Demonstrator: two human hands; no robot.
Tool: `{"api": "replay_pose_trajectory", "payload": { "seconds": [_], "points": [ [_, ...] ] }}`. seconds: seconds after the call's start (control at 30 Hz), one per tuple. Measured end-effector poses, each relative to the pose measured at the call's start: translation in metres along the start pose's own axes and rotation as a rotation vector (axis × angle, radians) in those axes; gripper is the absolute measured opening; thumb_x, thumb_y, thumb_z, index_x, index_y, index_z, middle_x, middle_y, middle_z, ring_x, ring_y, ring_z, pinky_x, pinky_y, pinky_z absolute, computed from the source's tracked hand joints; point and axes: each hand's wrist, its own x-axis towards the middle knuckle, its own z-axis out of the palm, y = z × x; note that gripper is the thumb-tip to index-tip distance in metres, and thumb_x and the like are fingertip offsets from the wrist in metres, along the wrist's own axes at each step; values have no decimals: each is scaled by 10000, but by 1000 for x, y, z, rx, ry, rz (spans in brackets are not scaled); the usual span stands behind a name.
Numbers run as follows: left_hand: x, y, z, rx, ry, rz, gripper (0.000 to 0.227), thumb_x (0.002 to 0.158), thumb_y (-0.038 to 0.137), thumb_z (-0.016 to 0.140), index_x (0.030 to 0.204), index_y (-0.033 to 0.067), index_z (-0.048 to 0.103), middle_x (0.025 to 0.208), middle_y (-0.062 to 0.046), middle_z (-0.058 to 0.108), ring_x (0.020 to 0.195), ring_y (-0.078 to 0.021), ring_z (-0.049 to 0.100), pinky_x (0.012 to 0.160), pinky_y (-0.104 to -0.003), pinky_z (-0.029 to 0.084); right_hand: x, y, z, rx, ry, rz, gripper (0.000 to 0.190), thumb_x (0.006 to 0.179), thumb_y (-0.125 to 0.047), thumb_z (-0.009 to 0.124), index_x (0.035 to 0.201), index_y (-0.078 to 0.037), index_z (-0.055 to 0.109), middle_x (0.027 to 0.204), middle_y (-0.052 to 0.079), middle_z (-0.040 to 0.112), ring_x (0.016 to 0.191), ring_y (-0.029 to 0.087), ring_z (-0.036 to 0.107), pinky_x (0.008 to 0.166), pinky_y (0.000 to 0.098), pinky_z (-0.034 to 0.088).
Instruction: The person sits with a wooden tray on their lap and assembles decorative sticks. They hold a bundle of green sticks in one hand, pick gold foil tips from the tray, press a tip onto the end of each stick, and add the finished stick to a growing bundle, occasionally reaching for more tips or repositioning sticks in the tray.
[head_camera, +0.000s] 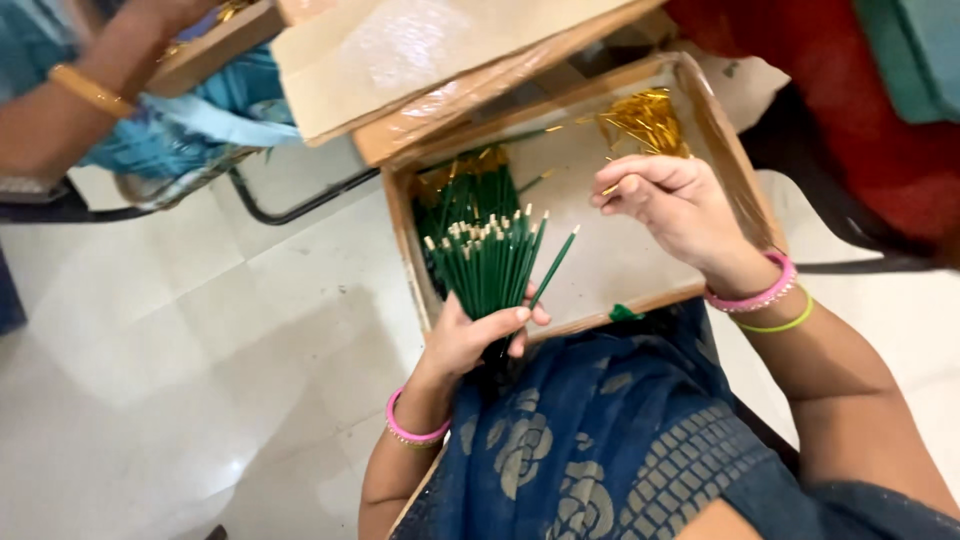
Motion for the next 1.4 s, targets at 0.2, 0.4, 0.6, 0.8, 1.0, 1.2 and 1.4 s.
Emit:
{"api": "replay_pose_trajectory", "payload": {
  "seconds": [0.2,0.4,0.6,0.8,1.0,1.2,1.4],
  "points": [
    [-9,2,12,3,-28,32,260,940,-1,687,1176,-70,604,952,-186,725,610,-167,611,546,-281,506,-17,-16,19,-111,-89,13,205,1058,-88,588,1125,64,708,1063,154,747,986,188,740,872,293,619],
    [-9,4,20,25,-57,15,252,938,16,681,1165,-53,598,945,-179,729,596,-152,599,543,-268,501,-21,-24,29,-191,-282,-32,169,1053,-74,581,1064,62,679,1065,136,720,938,174,726,821,294,629],
    [-12,10,25,11,-56,22,235,959,25,675,1164,-47,587,947,-167,716,612,-144,599,552,-260,497,-22,-22,26,-103,-178,-21,189,1086,-99,524,1052,50,637,1068,113,702,976,167,730,828,293,637],
    [-10,7,22,59,-70,56,206,984,18,655,1171,-44,595,961,-140,722,628,-129,594,562,-250,497,-22,-13,38,-298,-260,-173,211,1095,-164,561,1005,23,598,997,109,680,796,144,716,697,260,606],
    [-1,0,26,545,106,177,207,955,24,662,1159,8,688,929,-76,772,654,-118,673,565,-264,572,-28,50,47,-340,-73,-68,233,1128,-187,498,1001,-13,586,905,104,675,724,125,684,667,266,576],
    [14,-35,-27,1235,558,404,369,862,64,724,1220,7,651,853,-199,733,767,-268,712,648,-346,557,16,55,15,-969,-490,-266,226,874,-88,652,1051,52,654,1030,218,687,918,371,696,798,422,568],
    [4,-40,-54,337,521,249,208,989,73,647,1174,-21,657,1075,-107,749,905,-154,748,772,-293,625,51,84,-102,-1739,-234,16,137,894,-63,613,978,14,692,1035,216,656,971,375,665,871,454,569]
  ]
}}
